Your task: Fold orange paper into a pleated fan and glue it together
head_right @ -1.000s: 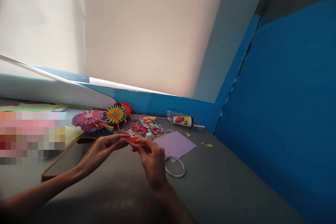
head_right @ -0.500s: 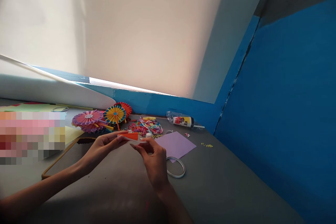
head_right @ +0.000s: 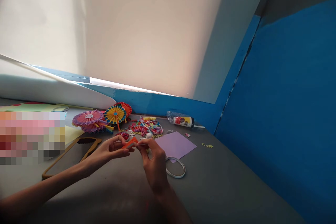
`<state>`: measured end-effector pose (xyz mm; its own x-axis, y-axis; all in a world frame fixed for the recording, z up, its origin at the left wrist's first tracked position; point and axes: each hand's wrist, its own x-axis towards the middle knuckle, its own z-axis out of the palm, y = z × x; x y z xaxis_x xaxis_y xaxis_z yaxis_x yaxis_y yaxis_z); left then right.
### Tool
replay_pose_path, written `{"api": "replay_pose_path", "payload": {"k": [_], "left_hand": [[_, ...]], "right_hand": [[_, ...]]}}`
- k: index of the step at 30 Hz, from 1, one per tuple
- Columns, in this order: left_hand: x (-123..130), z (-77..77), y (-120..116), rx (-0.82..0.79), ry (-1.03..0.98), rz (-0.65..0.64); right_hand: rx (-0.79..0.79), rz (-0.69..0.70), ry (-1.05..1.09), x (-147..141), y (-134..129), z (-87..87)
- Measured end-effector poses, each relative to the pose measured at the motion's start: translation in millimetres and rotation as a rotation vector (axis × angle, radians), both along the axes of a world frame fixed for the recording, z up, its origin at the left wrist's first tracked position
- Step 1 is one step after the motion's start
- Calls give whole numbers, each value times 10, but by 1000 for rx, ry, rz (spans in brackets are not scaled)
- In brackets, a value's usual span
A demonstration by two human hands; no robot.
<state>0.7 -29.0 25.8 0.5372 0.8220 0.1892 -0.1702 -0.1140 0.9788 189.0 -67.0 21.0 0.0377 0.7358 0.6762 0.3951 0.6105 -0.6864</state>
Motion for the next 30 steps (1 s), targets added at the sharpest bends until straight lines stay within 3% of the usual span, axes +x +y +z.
{"api": "replay_pose_path", "payload": {"k": [4, 8, 19, 26, 30], "left_hand": [[5, -9, -18, -6, 40, -83], [13, -23, -31, 144, 165, -125], [38, -10, -99, 461, 396, 93], [61, 39, -103, 366, 282, 46], [-46, -44, 146, 112, 162, 97]], "right_hand": [[44, 64, -97, -21, -11, -2], [73, 112, -179, -37, -6, -17], [100, 68, -208, -45, 42, -79], [291, 7, -220, -43, -26, -50], [420, -68, -37, 5, -83, 5]]}}
